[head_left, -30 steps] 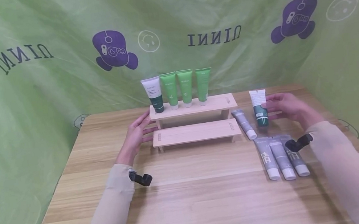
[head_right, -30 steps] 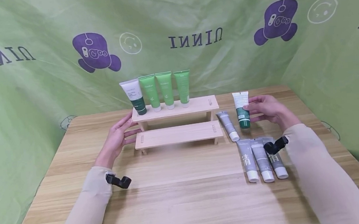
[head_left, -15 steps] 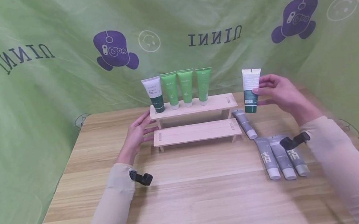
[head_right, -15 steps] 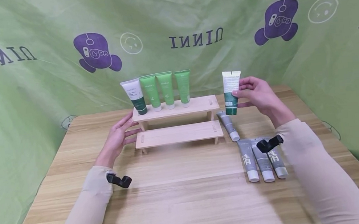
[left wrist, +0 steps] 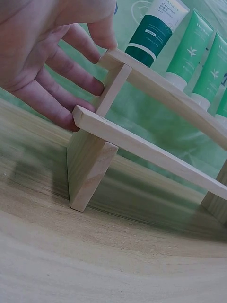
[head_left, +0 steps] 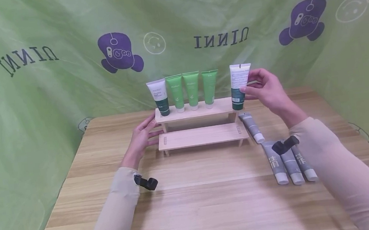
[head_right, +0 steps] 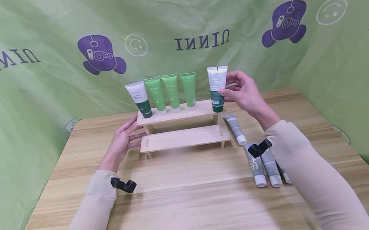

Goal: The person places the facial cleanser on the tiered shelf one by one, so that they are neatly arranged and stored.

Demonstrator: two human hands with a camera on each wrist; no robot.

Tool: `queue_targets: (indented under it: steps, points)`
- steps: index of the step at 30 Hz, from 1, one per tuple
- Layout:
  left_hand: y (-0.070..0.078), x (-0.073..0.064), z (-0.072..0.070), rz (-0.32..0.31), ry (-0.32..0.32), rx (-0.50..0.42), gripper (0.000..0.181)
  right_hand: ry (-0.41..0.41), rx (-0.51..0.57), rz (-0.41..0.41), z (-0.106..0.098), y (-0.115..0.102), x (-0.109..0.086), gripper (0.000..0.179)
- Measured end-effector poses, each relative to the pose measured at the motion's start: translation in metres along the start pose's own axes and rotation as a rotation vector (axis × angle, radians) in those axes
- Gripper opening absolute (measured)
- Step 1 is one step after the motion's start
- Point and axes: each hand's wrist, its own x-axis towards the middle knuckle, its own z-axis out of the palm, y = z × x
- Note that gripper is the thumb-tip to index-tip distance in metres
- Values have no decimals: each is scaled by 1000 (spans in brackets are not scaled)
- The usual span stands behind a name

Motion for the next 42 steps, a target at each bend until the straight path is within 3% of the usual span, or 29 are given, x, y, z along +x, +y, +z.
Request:
queue_targets:
  steps: [7, 12, 42]
  points:
    - [-1, 0, 1, 3, 0, 3, 49, 0, 25, -51, 11, 8, 9, 41]
    - [-1, 0, 2, -1, 7, -1, 48, 7, -14, -64, 18, 14, 14, 42]
    - [0, -2, 1, 9, 5, 17, 49, 17, -29, -20, 22, 27, 23, 42]
